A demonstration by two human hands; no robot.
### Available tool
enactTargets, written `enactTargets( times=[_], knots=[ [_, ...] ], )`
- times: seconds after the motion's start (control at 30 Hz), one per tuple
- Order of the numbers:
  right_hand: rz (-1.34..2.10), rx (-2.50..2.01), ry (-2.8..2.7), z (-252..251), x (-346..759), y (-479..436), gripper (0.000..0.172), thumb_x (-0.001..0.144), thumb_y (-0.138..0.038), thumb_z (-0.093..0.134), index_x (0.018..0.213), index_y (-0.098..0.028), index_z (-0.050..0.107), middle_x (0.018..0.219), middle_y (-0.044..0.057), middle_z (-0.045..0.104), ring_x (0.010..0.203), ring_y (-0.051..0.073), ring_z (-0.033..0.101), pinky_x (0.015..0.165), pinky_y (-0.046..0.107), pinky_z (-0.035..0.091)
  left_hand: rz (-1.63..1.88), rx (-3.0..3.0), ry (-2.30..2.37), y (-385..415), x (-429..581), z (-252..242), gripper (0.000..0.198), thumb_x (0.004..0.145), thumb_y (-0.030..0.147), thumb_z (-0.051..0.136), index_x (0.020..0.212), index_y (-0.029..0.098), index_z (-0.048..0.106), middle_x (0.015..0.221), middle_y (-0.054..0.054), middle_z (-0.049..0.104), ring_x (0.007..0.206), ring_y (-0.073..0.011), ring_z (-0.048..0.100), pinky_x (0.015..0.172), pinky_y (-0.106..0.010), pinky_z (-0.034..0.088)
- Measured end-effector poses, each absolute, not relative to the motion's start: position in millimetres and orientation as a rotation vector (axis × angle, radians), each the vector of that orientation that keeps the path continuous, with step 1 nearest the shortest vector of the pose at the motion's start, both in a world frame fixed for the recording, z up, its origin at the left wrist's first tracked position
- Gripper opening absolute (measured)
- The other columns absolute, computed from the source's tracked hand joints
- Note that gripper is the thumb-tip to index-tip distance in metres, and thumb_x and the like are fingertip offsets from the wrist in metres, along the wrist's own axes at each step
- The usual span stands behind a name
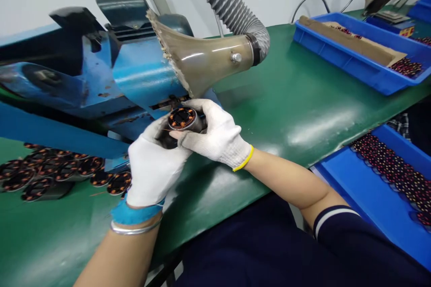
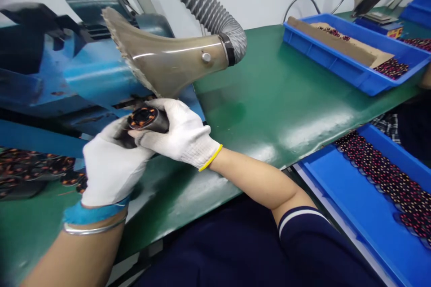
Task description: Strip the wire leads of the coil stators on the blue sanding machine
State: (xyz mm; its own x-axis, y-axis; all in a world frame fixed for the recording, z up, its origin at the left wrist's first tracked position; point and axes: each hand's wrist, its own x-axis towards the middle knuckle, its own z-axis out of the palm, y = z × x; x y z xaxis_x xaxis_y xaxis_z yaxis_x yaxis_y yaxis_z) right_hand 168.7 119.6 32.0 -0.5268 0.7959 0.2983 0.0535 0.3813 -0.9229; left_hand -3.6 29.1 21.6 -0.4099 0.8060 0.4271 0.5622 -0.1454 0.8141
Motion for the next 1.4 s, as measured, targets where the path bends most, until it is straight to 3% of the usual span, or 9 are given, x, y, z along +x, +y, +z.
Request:
enactTargets(
  times=[0.27, 0.4, 0.5, 0.7, 0.87, 0.97, 1.07, 1.2, 1.4],
  knots=[
    [0.965, -0.872, -1.875, 37.8, 147.2, 108.0, 0.089, 0.097, -0.073, 0.117, 0.159, -0.025, 0.075, 0.162, 0.003, 0.088, 0.153, 0.031, 0.083, 0.143, 0.046, 0.070, 1.738, 1.510, 1.857, 38.2, -5.6, 22.9, 0.058, 0.081, 0.043, 0.093, 0.131, 0.014, 0.089, 0.127, -0.015, 0.096, 0.117, -0.0320, 0.095, 0.110, -0.047, 0.081],
    [0.975, -0.899, -1.865, 33.4, 147.5, 108.7, 0.097, 0.087, -0.073, 0.123, 0.158, -0.028, 0.075, 0.161, -0.001, 0.088, 0.150, 0.031, 0.084, 0.143, 0.045, 0.070, 1.722, 1.540, 1.843, 38.3, -4.8, 23.9, 0.052, 0.084, 0.044, 0.092, 0.127, 0.016, 0.088, 0.124, -0.012, 0.096, 0.113, -0.0303, 0.094, 0.110, -0.046, 0.080],
    [1.061, -0.858, -1.803, 27.4, 146.4, 114.0, 0.104, 0.081, -0.071, 0.126, 0.159, -0.025, 0.075, 0.164, 0.006, 0.087, 0.151, 0.033, 0.085, 0.142, 0.048, 0.070, 1.738, 1.573, 1.809, 39.4, -2.8, 23.8, 0.053, 0.084, 0.043, 0.091, 0.130, 0.017, 0.087, 0.129, -0.013, 0.097, 0.120, -0.0314, 0.094, 0.115, -0.048, 0.079],
    [1.092, -0.853, -1.671, 24.8, 138.6, 118.0, 0.088, 0.082, -0.067, 0.125, 0.144, -0.024, 0.079, 0.155, 0.013, 0.090, 0.153, 0.038, 0.086, 0.140, 0.053, 0.071, 1.653, 1.555, 1.767, 44.3, -3.6, 27.1, 0.053, 0.084, 0.038, 0.088, 0.132, 0.016, 0.087, 0.129, -0.011, 0.097, 0.119, -0.0290, 0.094, 0.111, -0.043, 0.079],
    [1.191, -0.739, -1.707, 12.9, 150.3, 114.9, 0.110, 0.072, -0.071, 0.129, 0.155, -0.021, 0.079, 0.164, 0.014, 0.088, 0.150, 0.037, 0.089, 0.135, 0.047, 0.076, 1.752, 1.677, 1.804, 31.8, -3.8, 17.8, 0.056, 0.084, 0.044, 0.093, 0.133, 0.018, 0.087, 0.128, -0.012, 0.097, 0.120, -0.0326, 0.096, 0.116, -0.049, 0.080],
    [1.137, -0.690, -1.850, 5.9, 163.1, 110.0, 0.114, 0.065, -0.072, 0.130, 0.158, -0.024, 0.084, 0.165, 0.014, 0.088, 0.147, 0.040, 0.090, 0.134, 0.049, 0.076, 1.730, 1.749, 1.842, 17.3, -5.3, 8.5, 0.064, 0.083, 0.045, 0.096, 0.142, 0.021, 0.087, 0.135, -0.013, 0.097, 0.125, -0.0348, 0.096, 0.121, -0.051, 0.079],
    [1.053, -0.558, -1.954, 3.0, 169.6, 110.5, 0.111, 0.073, -0.073, 0.125, 0.163, -0.023, 0.085, 0.164, 0.017, 0.088, 0.148, 0.043, 0.089, 0.135, 0.054, 0.075, 1.690, 1.772, 1.789, 6.8, -6.9, 1.4, 0.068, 0.084, 0.043, 0.096, 0.148, 0.027, 0.085, 0.144, -0.013, 0.094, 0.135, -0.0370, 0.094, 0.125, -0.052, 0.078],
    [0.961, -0.361, -1.988, 0.3, 170.2, 116.1, 0.106, 0.077, -0.078, 0.121, 0.160, -0.022, 0.088, 0.164, 0.021, 0.087, 0.154, 0.045, 0.087, 0.142, 0.058, 0.071, 1.705, 1.686, 1.818, 2.1, -4.9, -2.2, 0.069, 0.079, 0.041, 0.101, 0.145, 0.030, 0.082, 0.141, -0.014, 0.092, 0.134, -0.0390, 0.094, 0.120, -0.052, 0.081],
    [0.890, -0.326, -1.962, 2.5, 183.7, 107.3, 0.065, 0.110, -0.063, 0.101, 0.162, -0.026, 0.090, 0.166, 0.016, 0.088, 0.152, 0.038, 0.088, 0.140, 0.049, 0.071, 1.776, 1.576, 1.786, 1.7, 0.0, 0.6, 0.065, 0.085, 0.044, 0.101, 0.145, 0.032, 0.079, 0.140, -0.012, 0.091, 0.129, -0.0360, 0.094, 0.113, -0.051, 0.083]
  ],
)
